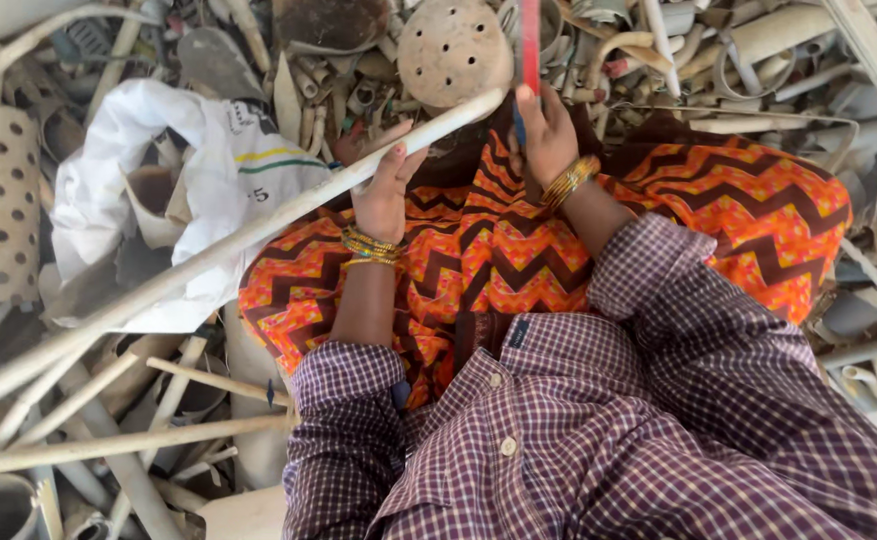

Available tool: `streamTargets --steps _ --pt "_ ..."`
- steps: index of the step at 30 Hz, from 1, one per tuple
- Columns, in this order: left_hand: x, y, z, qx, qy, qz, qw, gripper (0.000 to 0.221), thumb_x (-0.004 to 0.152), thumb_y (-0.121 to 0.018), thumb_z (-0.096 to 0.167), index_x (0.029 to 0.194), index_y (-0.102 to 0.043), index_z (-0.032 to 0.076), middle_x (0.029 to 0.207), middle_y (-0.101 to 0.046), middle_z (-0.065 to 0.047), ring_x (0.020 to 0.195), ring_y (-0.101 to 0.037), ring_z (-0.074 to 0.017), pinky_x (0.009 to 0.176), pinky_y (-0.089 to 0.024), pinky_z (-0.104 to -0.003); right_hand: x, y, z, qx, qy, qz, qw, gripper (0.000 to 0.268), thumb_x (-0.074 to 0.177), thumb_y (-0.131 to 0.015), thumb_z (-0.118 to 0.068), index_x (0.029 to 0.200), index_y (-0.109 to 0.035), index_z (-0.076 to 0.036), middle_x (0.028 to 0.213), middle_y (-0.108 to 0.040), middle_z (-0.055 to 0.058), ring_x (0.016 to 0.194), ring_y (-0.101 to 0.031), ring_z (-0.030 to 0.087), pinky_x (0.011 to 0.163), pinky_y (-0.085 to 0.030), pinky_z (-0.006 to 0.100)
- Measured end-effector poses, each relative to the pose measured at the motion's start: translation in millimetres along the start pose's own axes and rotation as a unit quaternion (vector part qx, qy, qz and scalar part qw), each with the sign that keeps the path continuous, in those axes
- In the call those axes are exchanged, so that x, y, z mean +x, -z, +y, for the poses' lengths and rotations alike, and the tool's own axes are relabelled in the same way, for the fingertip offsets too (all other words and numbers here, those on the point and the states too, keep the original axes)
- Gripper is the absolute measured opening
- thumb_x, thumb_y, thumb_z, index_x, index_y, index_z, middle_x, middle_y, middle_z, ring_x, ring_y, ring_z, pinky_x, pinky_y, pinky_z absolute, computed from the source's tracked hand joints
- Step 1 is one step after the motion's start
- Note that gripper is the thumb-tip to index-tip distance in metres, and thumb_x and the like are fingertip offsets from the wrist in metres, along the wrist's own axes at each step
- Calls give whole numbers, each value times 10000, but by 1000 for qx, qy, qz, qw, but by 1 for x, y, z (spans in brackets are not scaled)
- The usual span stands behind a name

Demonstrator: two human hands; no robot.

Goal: The person saws through white plastic pipes by hand using a hacksaw blade while sitting among scrap materials. They hold the pipes and use the blade to cut through them, occasionally using a wooden tool for support.

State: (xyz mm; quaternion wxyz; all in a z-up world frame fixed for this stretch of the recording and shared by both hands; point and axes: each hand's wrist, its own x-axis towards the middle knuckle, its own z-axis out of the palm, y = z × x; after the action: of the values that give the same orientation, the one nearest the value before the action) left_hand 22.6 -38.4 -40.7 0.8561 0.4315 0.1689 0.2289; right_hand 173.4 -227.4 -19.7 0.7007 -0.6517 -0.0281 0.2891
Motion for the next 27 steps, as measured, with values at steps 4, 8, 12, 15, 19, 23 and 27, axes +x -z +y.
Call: streamTargets --steps 4,8,12,15,19,23,27 --pt "7 7 -9 107 -85 -30 990 367 1074 -708 185 1324 -688 -83 1202 -716 -164 1069 -690 -207 960 -571 -305 -7 -6 31 -298 182 -3 937 306 1126 -612 -348 1220 -639 -58 810 -723 107 692 -735 217 655 -588 375" --pt "4 4 -12 270 -155 22 950 400 1034 -751 251 1300 -711 -44 1155 -750 -151 1003 -690 -168 904 -576 -275 -23 -32 36 -429 310 -42 847 308 1115 -604 -264 1297 -569 -18 1058 -736 220 897 -730 394 738 -601 456" --pt "4 -4 -11 219 -137 31 966 445 1023 -749 289 1330 -677 -25 1220 -741 -129 1082 -716 -176 969 -608 -301 -35 -45 23 -451 322 -103 826 349 1085 -575 -241 1276 -560 50 1010 -693 247 825 -692 435 686 -572 508" --pt "1 -4 -11 142 -121 6 982 431 1042 -740 282 1341 -676 -23 1244 -736 -130 1136 -719 -188 1040 -596 -320 -29 -45 28 -501 301 -89 807 274 1072 -579 -259 1107 -571 12 918 -679 229 777 -680 436 668 -560 522" --pt "-1 -8 -18 289 -197 36 936 385 1037 -730 276 1295 -697 -8 1186 -755 -128 1025 -738 -180 922 -627 -312 5 -40 38 -547 125 -29 827 250 1107 -534 -267 1093 -555 -18 880 -679 234 756 -674 431 651 -557 517" --pt "-5 -15 -21 296 -204 44 932 339 1042 -725 244 1264 -708 -12 1212 -743 -136 1033 -727 -190 923 -622 -305 -5 -35 59 -521 258 -59 812 233 1065 -581 -252 1013 -566 -25 880 -681 230 754 -682 431 632 -554 537" --pt "-7 -16 -21 281 -188 44 940 331 1040 -706 220 1255 -709 -31 1189 -750 -130 1042 -735 -200 937 -639 -306 10 -31 57 -539 196 -10 819 261 1097 -552 -279 1036 -562 -26 865 -689 227 745 -690 431 638 -572 531"
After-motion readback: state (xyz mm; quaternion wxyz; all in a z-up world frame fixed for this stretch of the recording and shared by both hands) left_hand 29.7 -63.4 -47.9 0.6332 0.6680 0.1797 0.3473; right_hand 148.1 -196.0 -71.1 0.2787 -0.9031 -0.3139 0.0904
